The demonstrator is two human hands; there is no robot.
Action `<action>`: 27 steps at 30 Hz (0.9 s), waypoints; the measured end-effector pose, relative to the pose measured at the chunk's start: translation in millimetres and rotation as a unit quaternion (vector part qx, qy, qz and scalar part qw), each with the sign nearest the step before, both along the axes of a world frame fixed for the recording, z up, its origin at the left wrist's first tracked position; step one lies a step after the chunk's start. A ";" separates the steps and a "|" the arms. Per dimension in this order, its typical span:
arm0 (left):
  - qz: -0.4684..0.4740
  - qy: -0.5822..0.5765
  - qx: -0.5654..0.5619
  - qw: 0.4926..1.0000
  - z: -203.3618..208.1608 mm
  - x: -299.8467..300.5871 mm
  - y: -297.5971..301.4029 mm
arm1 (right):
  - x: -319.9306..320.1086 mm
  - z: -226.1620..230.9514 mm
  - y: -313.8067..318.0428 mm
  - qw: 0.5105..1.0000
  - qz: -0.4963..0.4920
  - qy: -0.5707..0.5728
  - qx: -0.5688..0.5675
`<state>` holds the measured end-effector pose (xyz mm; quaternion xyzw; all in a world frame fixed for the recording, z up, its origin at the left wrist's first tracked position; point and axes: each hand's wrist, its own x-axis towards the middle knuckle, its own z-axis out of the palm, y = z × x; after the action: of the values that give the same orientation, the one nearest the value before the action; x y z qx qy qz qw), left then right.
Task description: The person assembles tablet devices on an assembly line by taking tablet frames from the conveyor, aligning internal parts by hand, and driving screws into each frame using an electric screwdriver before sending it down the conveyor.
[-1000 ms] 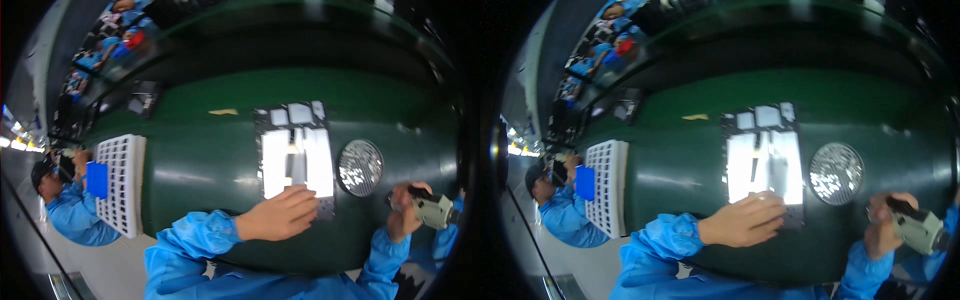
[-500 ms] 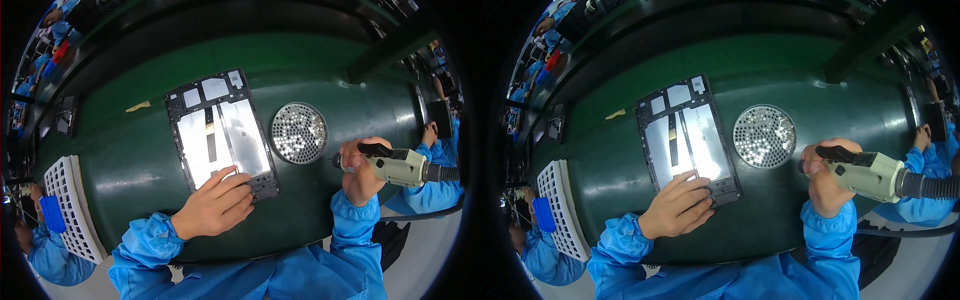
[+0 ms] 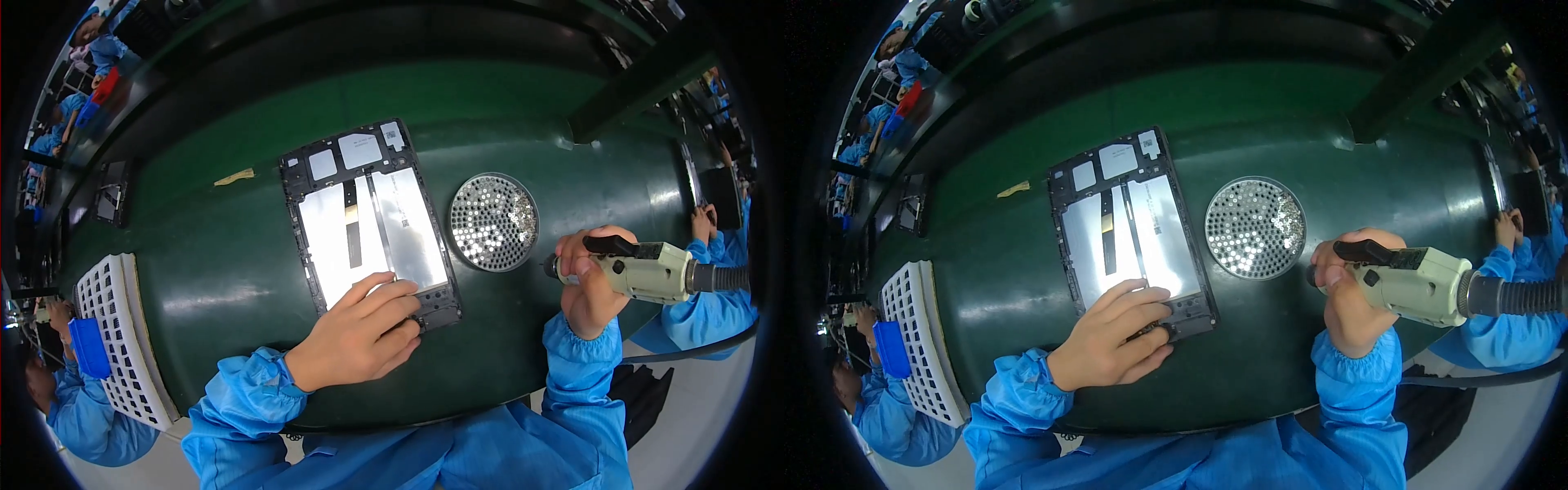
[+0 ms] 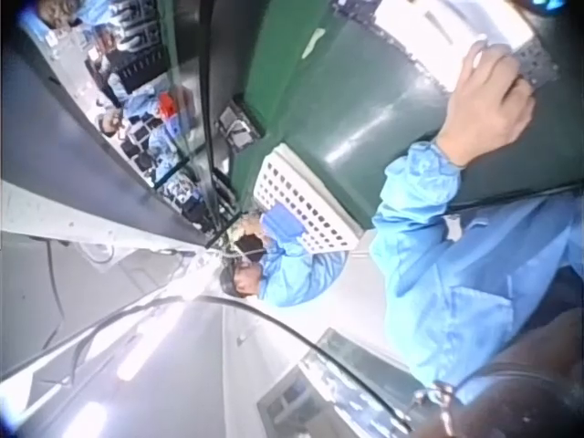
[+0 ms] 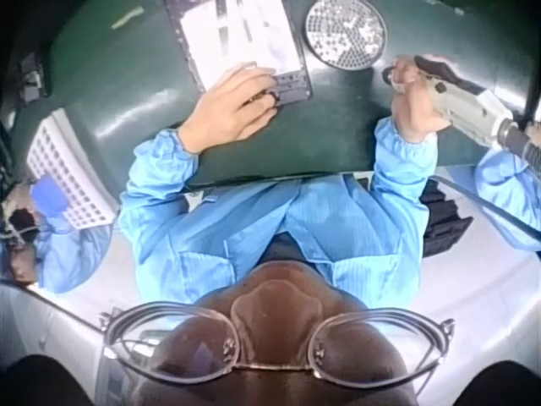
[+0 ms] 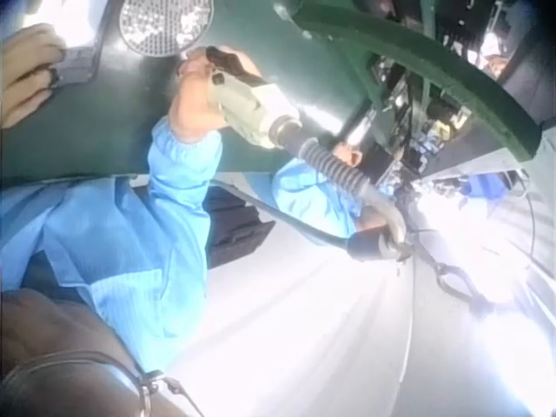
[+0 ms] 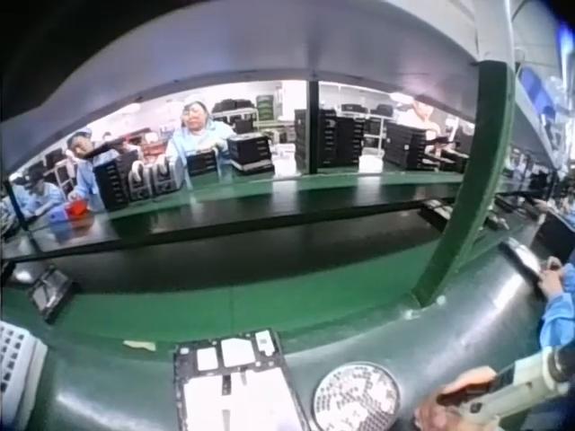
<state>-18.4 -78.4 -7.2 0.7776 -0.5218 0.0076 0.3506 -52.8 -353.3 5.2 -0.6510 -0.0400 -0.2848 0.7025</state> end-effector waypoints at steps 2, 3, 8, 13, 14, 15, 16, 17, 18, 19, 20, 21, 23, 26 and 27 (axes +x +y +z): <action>-0.005 0.008 -0.001 1.000 0.1 1.2 1.2 | 0.5 -2.0 0.5 1.000 0.001 -0.005 -0.001; -0.009 0.012 -0.002 1.000 -0.3 1.7 1.8 | 0.6 -3.2 0.5 1.000 0.000 -0.009 -0.003; -0.012 -0.004 -0.020 1.000 -6.9 -2.7 6.0 | -0.3 -1.8 0.4 1.000 0.000 -0.003 -0.002; -0.008 -0.025 -0.027 0.999 -4.9 -2.5 5.3 | -0.6 -1.6 0.9 1.000 -0.011 0.005 0.003; -0.008 -0.025 -0.027 0.999 -4.5 -2.4 5.1 | -0.4 -1.7 0.3 1.000 -0.005 0.002 0.005; -0.007 -0.023 -0.026 0.999 -4.2 -2.5 5.1 | -0.4 -1.8 0.1 1.000 0.001 -0.001 0.006; -0.006 -0.022 -0.025 0.999 -3.9 -2.3 5.1 | -0.4 -1.6 0.3 1.000 0.001 -0.002 0.006; -0.006 -0.022 -0.025 0.999 -3.7 -2.1 5.0 | -0.5 -1.4 0.8 1.000 -0.002 0.002 0.006; -0.010 -0.021 -0.025 0.999 -3.7 -1.9 5.0 | -0.6 -1.3 1.4 1.000 -0.006 0.006 0.007; -0.012 -0.020 -0.025 0.999 -3.8 -1.8 5.0 | -0.4 -1.2 1.8 1.000 -0.006 0.006 0.007; -0.012 -0.020 -0.025 0.999 -4.2 -2.1 5.0 | -0.3 -1.2 2.2 1.000 -0.008 0.004 0.008; -0.013 -0.022 -0.020 0.999 -4.8 -2.7 5.2 | -0.2 -1.2 2.5 1.000 -0.010 0.002 0.009; -0.014 -0.024 -0.015 0.999 -5.0 -3.2 5.5 | -0.2 -0.8 2.9 1.000 -0.012 0.004 0.008; -0.017 -0.023 -0.012 1.000 -5.0 -2.8 5.5 | 0.7 -0.4 3.0 1.000 -0.012 0.005 0.008; -0.016 -0.023 -0.011 1.000 -5.0 -2.9 5.4 | 1.0 -0.4 2.9 1.000 -0.012 0.003 0.008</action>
<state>-21.3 -73.0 -12.2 0.7648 -0.5420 0.0261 0.3472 -51.8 -350.4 4.8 -0.6468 -0.0281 -0.2912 0.7043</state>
